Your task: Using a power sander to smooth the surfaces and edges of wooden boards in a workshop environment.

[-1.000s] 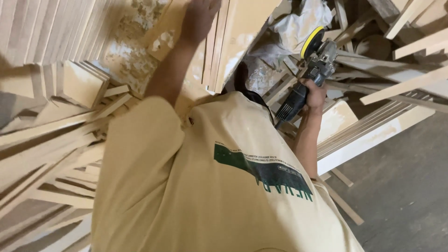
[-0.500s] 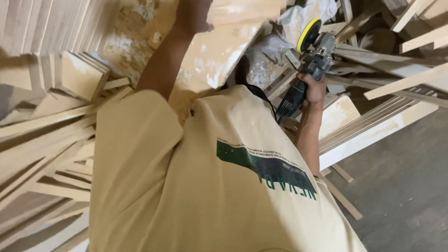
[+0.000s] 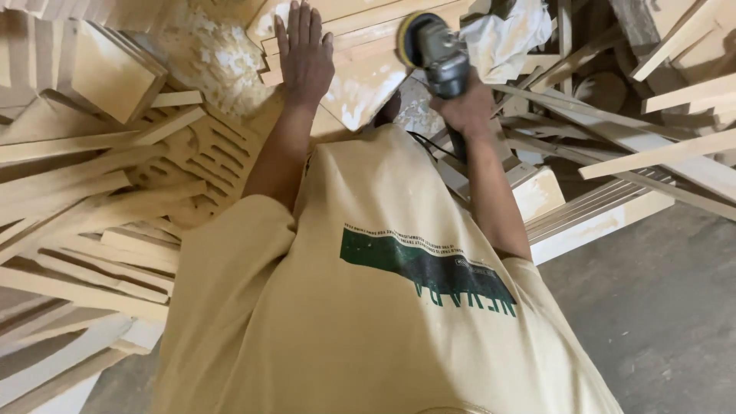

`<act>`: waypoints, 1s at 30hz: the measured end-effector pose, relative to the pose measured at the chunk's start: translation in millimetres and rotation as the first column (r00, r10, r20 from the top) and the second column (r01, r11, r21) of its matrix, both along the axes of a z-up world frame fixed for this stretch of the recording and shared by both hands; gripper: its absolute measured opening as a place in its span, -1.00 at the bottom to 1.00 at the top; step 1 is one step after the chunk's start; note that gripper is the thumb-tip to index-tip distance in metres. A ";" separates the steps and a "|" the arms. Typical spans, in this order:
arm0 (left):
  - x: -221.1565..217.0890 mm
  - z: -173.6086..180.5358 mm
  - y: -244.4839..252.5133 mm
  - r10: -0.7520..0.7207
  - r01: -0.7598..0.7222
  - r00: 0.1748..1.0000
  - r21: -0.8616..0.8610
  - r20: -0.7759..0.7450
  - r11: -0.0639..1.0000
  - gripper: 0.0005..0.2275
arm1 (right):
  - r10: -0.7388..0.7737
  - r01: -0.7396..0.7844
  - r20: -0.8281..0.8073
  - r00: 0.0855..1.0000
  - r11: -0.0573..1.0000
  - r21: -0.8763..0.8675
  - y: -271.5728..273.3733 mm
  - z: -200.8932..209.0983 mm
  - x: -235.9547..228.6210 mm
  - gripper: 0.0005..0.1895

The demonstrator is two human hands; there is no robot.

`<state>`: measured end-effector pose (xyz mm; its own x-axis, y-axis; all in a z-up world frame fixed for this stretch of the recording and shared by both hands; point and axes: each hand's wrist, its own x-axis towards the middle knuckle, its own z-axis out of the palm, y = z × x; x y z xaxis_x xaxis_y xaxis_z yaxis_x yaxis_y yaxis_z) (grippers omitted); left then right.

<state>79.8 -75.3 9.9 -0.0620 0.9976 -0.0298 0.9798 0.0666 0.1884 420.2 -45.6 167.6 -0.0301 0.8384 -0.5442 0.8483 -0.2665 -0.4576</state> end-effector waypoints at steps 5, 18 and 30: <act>1.5 -14.3 -6.4 -0.013 0.037 0.987 0.154 -0.160 0.987 -0.57 | 0.173 -0.169 0.088 0.981 0.984 -0.053 17.7 5.9 -52.4 -0.07; -3.1 -19.4 -7.3 -0.048 0.064 0.994 0.165 -0.101 0.984 -0.63 | -0.163 0.156 0.136 0.977 0.986 0.066 74.5 -28.0 60.6 -0.20; -3.0 -28.5 -11.0 -0.029 0.058 0.982 0.152 -0.187 0.987 -0.61 | 0.200 -0.172 0.150 0.968 0.969 -0.178 16.7 15.0 -62.0 -0.16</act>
